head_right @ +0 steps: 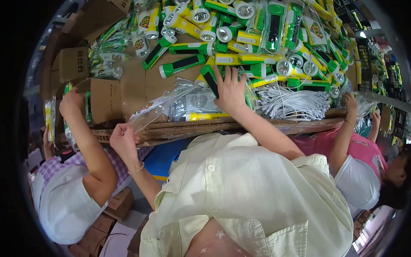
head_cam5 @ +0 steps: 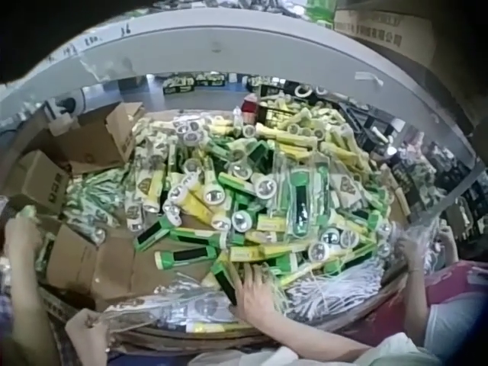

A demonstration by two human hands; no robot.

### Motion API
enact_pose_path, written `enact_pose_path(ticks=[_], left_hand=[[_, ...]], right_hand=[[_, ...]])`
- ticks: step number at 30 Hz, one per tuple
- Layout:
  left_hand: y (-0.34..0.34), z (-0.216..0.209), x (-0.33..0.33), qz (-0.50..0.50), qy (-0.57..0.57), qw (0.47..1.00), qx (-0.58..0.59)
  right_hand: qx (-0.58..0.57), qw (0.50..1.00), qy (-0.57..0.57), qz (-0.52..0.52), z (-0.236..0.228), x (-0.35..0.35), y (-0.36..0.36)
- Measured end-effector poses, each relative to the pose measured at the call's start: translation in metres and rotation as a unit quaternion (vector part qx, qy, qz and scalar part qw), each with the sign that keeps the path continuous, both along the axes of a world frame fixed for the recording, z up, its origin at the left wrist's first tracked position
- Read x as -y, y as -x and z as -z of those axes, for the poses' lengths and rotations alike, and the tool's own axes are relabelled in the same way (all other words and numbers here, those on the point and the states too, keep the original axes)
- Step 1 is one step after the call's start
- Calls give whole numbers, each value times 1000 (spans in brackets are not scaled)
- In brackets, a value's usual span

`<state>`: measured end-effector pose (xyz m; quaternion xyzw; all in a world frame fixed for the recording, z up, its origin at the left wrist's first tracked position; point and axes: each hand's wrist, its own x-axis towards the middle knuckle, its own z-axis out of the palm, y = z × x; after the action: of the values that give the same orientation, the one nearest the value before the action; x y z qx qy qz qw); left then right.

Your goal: Packing individual flashlights and their lanyards into plastic bags at a packaging station.

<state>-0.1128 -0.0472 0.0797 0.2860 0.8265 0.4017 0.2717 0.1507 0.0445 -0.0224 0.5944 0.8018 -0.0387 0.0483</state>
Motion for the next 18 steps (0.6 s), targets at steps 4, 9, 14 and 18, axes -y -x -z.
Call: enact_pose_path(ticks=[4, 9, 14, 18], left_hand=[[7, 2, 5, -11, 16, 1000, 3], [10, 18, 1, 16, 26, 999, 22], [8, 15, 0, 26, 36, 998, 36], [23, 23, 20, 2, 30, 999, 30]], right_hand=[[-133, 990, -19, -47, -13, -17, -17], [-159, 978, -137, -3, -10, -10, -69], [-191, 979, 50, -53, -15, -45, -91], [-252, 950, 49, -176, -103, -84, -35]])
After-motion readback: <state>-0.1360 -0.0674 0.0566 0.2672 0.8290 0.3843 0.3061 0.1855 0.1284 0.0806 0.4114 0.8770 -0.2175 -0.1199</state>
